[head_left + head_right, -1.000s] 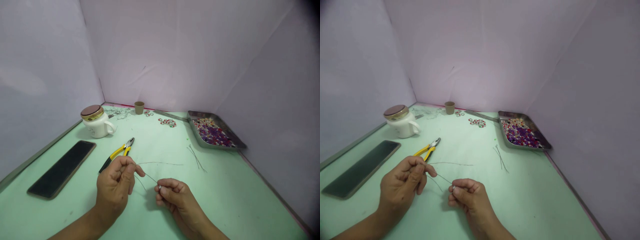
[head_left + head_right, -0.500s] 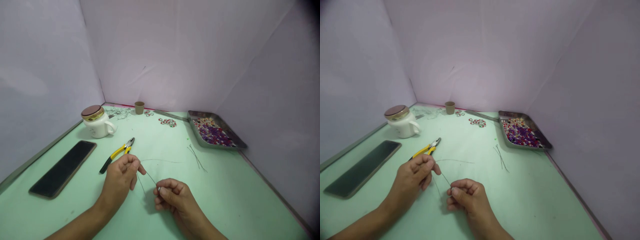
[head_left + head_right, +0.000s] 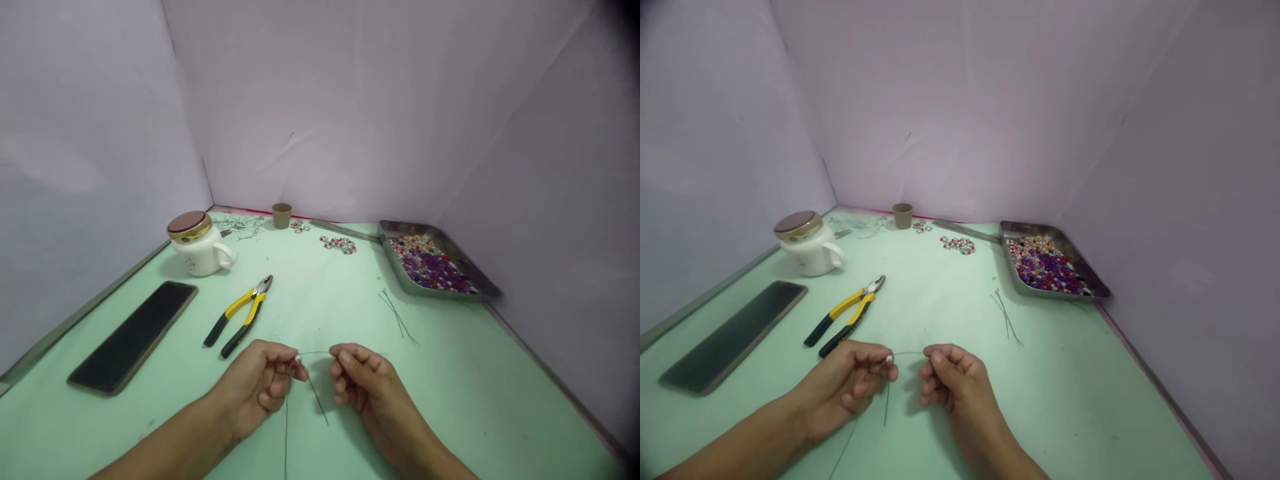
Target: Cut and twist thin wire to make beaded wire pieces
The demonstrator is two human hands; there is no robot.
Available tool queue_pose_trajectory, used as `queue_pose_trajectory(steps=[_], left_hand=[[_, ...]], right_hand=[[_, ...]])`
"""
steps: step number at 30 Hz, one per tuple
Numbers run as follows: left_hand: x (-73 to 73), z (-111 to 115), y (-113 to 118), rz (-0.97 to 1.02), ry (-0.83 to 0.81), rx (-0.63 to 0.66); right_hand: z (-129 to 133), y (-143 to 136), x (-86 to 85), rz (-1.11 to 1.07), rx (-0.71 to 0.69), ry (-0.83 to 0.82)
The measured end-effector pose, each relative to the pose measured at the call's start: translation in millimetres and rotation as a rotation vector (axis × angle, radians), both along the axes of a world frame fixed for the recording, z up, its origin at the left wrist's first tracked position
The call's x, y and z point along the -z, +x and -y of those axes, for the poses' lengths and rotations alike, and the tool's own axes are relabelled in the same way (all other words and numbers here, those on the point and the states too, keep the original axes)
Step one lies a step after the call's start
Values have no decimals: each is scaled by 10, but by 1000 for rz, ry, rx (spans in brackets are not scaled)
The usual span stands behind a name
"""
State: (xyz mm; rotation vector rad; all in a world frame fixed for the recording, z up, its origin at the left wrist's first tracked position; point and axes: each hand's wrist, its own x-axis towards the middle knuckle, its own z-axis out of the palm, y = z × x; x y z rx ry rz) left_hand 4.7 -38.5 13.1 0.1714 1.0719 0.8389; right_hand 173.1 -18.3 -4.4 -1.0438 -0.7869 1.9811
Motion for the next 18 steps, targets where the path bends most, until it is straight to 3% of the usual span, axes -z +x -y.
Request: queue_pose_trajectory(steps=[4,8,12,18], left_hand=[[0,38,36,-91,114,137],[-15,81,87,-156,184,294],[-32,107,135,-224,167,327],[12,138,177,-283,225,349]], right_hand=[[-115,116,-18,98,2,39],[-121,181,-84,173,-254,176],[-1,113,-131,264,-473,311],[109,26,-79,533,-408,435]])
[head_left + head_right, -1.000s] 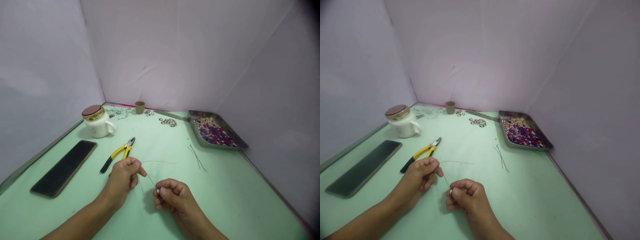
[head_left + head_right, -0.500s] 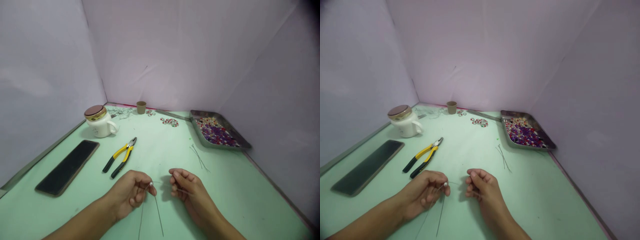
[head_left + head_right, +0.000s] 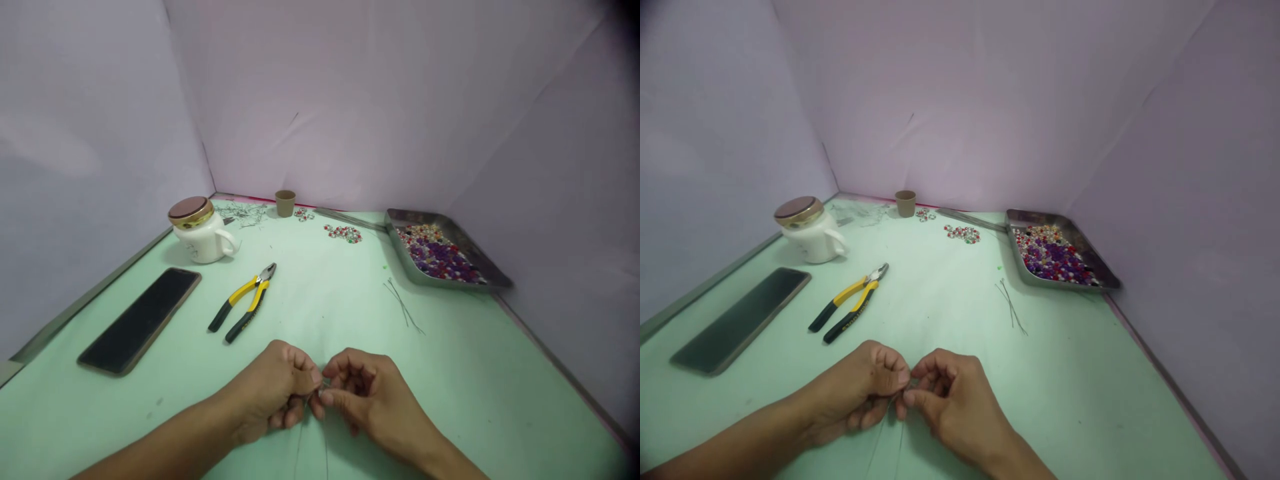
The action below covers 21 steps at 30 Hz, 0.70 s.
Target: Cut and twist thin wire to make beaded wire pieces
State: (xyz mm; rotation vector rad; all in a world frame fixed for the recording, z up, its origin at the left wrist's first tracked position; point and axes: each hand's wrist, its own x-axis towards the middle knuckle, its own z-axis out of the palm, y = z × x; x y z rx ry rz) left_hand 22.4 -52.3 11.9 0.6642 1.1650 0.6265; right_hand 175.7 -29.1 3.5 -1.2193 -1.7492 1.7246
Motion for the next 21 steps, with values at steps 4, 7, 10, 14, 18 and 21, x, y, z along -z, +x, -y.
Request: queue_pose_trajectory(steps=[4,7,10,14,18,21], left_hand=[[24,-8,-4,32,0,-12],[21,-11,-20,49,16,-29],[0,-1,-28,20,24,-18],[-47,3,-5,-135,57,5],[-61,-2,18,-200,124,-5],[-43,0,1,-208,146,30]], right_hand=[[-26,21,38,90,2,262],[-44,37,58,97,18,414],[-40,36,80,89,75,508],[6,6,111,91,164,507],[66,-42,124,74,251,304],[85,-72,123,17,245,85]])
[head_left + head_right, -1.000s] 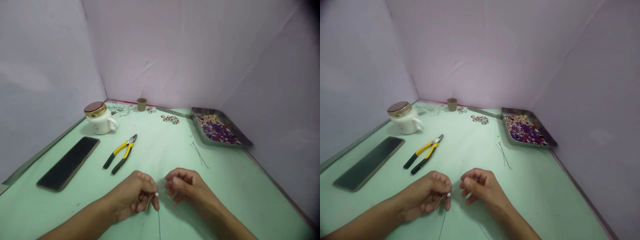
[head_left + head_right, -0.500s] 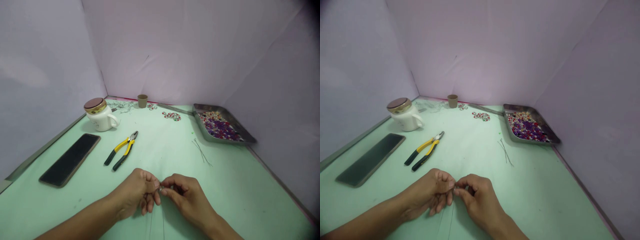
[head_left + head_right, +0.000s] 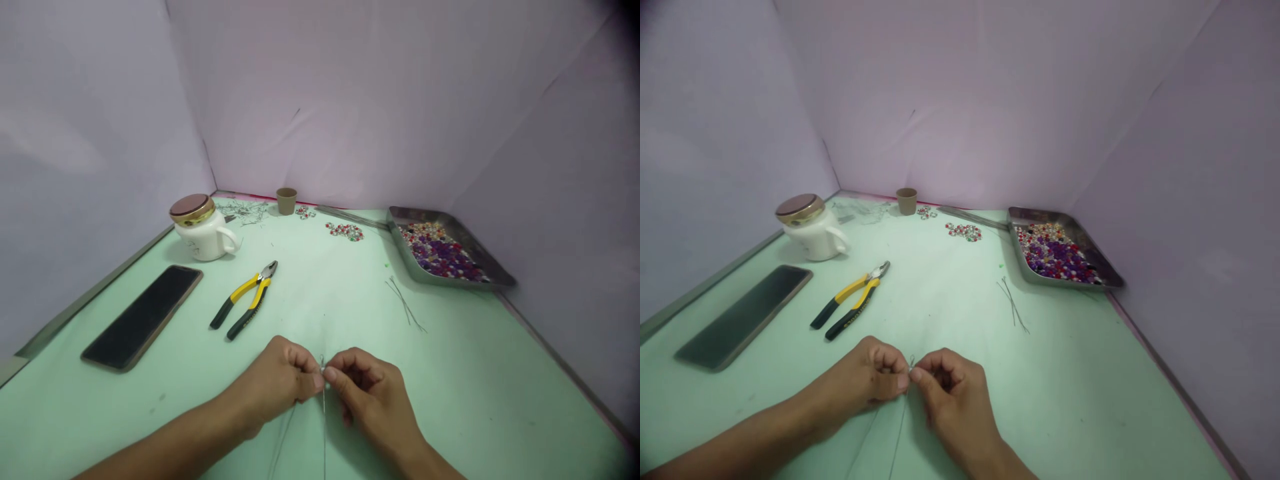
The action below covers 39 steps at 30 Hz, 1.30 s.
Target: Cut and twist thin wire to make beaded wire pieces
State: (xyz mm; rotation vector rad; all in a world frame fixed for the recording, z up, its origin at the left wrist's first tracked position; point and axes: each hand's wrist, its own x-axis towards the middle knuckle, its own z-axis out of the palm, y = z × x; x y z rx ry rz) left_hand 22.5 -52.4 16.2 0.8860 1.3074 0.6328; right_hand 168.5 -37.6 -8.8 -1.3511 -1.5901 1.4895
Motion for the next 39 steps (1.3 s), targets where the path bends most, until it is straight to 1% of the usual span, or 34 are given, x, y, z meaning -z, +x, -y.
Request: queue_pose_trajectory(steps=[2,4,6,9,10,11,13,15,16,18,19,20,21,22,24,26,29,32,34,36,39], left_hand=[[8,3,-26,-6,8,47],[11,5,-58,-23,30,116],[15,6,-92,-23,60,192],[29,-2,-138,-4,87,274],[32,-10,-153,-4,94,280],[31,-22,-167,-2,105,275],[20,-62,-202,38,108,237],[5,-118,-242,142,86,140],[1,-147,-261,213,65,66],[5,-194,-281,338,41,-113],[12,-205,-276,366,48,-192],[19,-207,-259,365,68,-244],[25,-199,-231,337,98,-264],[28,-182,-194,288,129,-257],[23,-139,-113,187,163,-207],[9,-107,-56,121,154,-166],[-14,-110,-46,59,185,-114],[-45,-141,-65,-24,280,-56],[-75,-149,-60,-110,334,-69],[-105,-145,-46,-205,371,-82],[-132,-131,-41,-331,406,-32]], right_hand=[[-1,-8,0,-58,-20,-77],[-3,-3,-2,-123,-44,-95],[1,14,-9,-159,-101,-56],[8,39,-37,-101,-216,87],[4,42,-49,-80,-220,107],[-5,43,-59,-77,-201,87],[-41,39,-74,-135,-113,-64],[-92,34,-75,-281,2,-255],[-119,35,-72,-374,64,-324],[-162,40,-61,-547,185,-405],[-175,43,-56,-612,239,-428],[-182,45,-53,-655,278,-444],[-182,46,-52,-679,302,-452],[-178,46,-55,-694,314,-451],[-160,39,-65,-720,319,-427],[-140,29,-75,-731,326,-396],[-114,6,-73,-669,326,-355],[-89,-28,-52,-606,270,-307],[-76,-53,-38,-590,199,-301],[-71,-73,-32,-569,139,-328],[-78,-82,-33,-544,107,-392]])
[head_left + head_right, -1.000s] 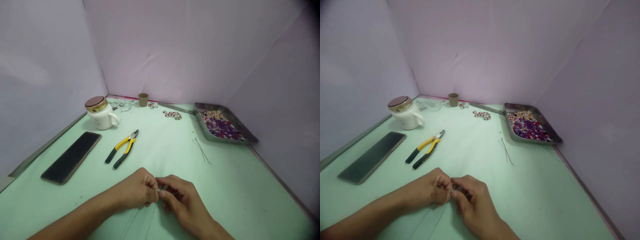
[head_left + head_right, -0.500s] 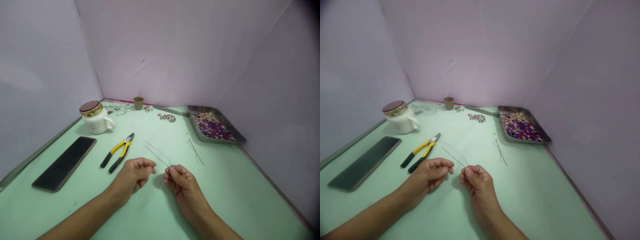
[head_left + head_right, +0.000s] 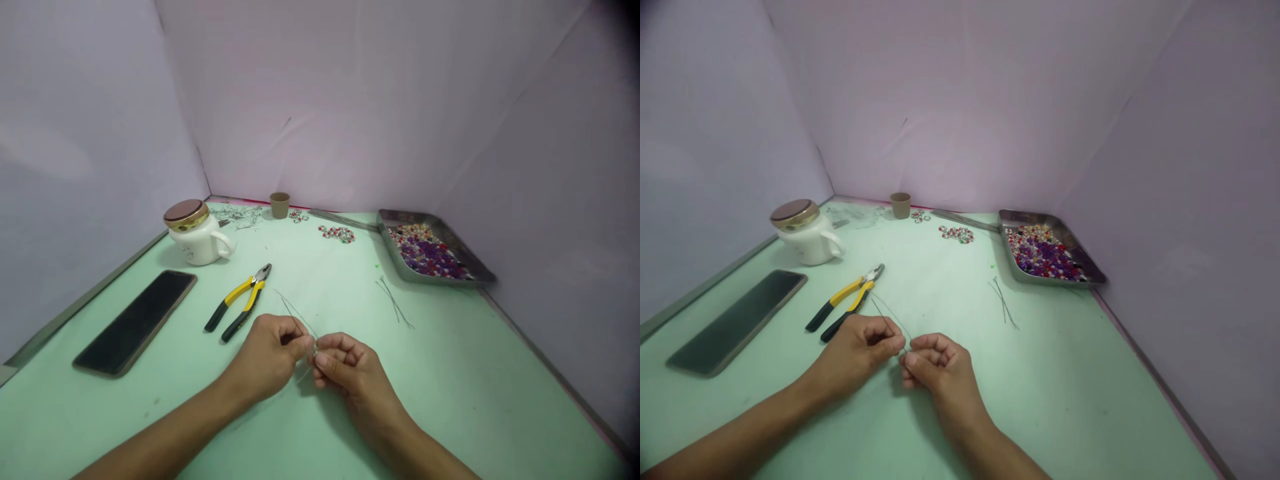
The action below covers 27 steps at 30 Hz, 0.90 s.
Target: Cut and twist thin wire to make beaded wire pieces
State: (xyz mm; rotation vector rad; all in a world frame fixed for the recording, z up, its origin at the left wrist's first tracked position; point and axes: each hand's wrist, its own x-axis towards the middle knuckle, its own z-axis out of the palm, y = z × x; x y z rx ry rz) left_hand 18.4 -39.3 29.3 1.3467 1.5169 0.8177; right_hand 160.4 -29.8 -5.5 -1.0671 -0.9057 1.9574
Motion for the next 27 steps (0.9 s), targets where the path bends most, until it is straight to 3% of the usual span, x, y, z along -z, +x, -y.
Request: queue_pose_trajectory(steps=[5,15,21,27], left_hand=[[6,-5,-35,-149,26,63],[5,-32,-75,-77,12,153],[5,-66,-88,-44,-25,158],[-119,-142,-348,10,-107,137]], right_hand=[[-24,31,2,16,-133,4],[-52,32,-56,184,-247,63],[-35,36,-1,131,-214,20],[-89,67,9,55,57,-5]])
